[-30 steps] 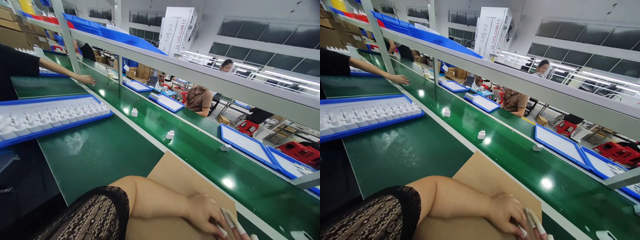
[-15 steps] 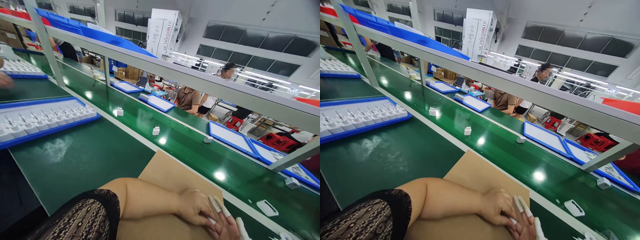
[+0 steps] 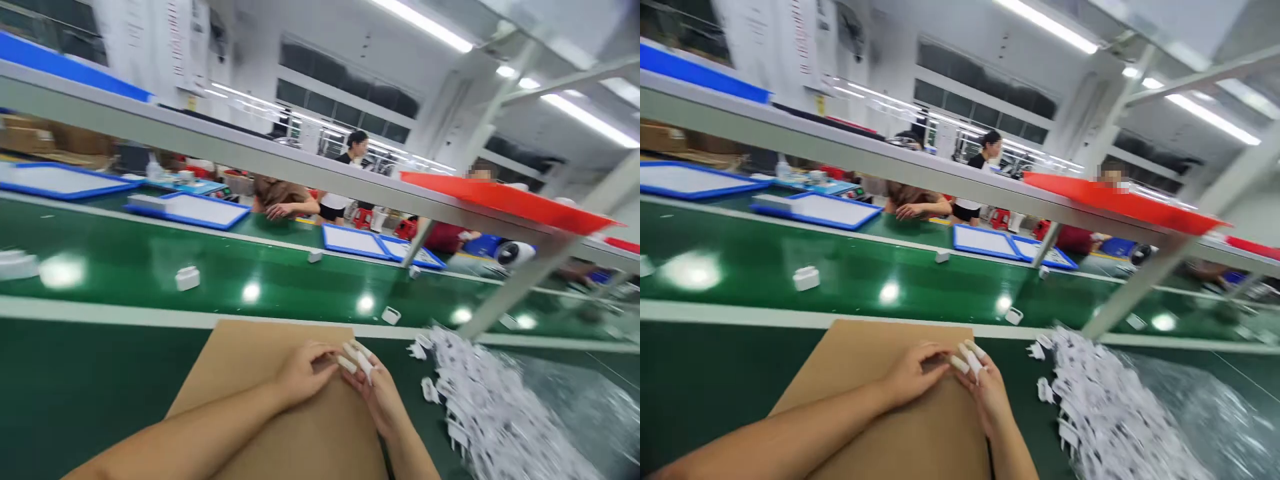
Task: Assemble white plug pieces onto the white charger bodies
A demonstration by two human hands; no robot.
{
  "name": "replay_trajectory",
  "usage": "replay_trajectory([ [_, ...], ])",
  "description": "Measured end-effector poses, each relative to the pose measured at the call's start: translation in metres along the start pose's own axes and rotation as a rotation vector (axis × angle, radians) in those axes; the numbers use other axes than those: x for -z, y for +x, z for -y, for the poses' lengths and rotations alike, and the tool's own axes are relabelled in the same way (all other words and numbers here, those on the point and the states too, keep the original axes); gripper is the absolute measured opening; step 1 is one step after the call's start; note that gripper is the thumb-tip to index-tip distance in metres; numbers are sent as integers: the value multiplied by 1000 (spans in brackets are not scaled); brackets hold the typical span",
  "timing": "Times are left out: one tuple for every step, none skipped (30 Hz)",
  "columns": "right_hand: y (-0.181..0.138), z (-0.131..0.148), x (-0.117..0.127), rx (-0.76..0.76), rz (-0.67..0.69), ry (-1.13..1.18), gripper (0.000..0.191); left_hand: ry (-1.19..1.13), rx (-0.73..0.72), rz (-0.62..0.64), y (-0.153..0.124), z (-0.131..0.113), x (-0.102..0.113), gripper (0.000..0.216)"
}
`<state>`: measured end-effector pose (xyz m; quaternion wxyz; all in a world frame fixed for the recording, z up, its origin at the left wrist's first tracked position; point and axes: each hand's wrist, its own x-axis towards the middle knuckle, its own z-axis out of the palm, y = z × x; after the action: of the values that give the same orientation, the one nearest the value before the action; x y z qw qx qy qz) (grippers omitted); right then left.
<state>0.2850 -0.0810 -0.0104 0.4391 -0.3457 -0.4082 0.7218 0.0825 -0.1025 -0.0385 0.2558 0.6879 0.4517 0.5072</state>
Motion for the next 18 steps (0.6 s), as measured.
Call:
replay_trajectory([
  [2, 1, -2, 5, -43, -13, 70, -16, 44, 0, 1, 4, 0, 30],
  [3, 1, -4, 6, -76, -21, 72, -29, 76, 7, 1, 7, 0, 31],
  [4, 1, -6, 5, -96, -27, 75, -39, 98, 18, 2, 10, 0, 31],
  [5, -1, -7, 3, -104, -31, 77, -45, 112, 30, 2, 12, 0, 32],
  [6, -2, -8, 5, -104, -34, 78, -47, 120, 41, 2, 13, 0, 33],
  [7, -4, -9, 9, -101, -39, 79, -45, 124, 48, 2, 14, 0, 33],
  [7, -6, -10, 13, -96, -47, 80, -39, 126, 48, 2, 14, 0, 34],
  [8, -7, -11, 16, -92, -58, 80, -31, 126, 44, 3, 14, 0, 35],
  [9, -9, -12, 17, -89, -70, 80, -26, 126, 36, 4, 14, 1, 35],
  [9, -9, -13, 19, -89, -82, 80, -22, 126, 32, 4, 15, 1, 36],
  [10, -10, -13, 21, -91, -95, 80, -21, 127, 32, 5, 16, 1, 38],
  [10, -10, -14, 23, -91, -107, 81, -24, 128, 34, 5, 18, 1, 40],
  [11, -10, -14, 26, -92, -113, 82, -29, 129, 36, 5, 21, 1, 43],
  [11, -10, -15, 28, -91, -114, 82, -32, 128, 37, 5, 23, 1, 45],
  [11, -10, -15, 30, -88, -110, 82, -28, 126, 35, 6, 25, 1, 48],
  [12, -11, -15, 31, -86, -105, 81, -13, 120, 29, 6, 27, 1, 51],
  [14, -12, -15, 31, -84, -103, 77, 12, 108, 22, 7, 28, 1, 54],
  [16, -12, -14, 31, -84, -104, 73, 44, 91, 19, 9, 29, 2, 57],
])
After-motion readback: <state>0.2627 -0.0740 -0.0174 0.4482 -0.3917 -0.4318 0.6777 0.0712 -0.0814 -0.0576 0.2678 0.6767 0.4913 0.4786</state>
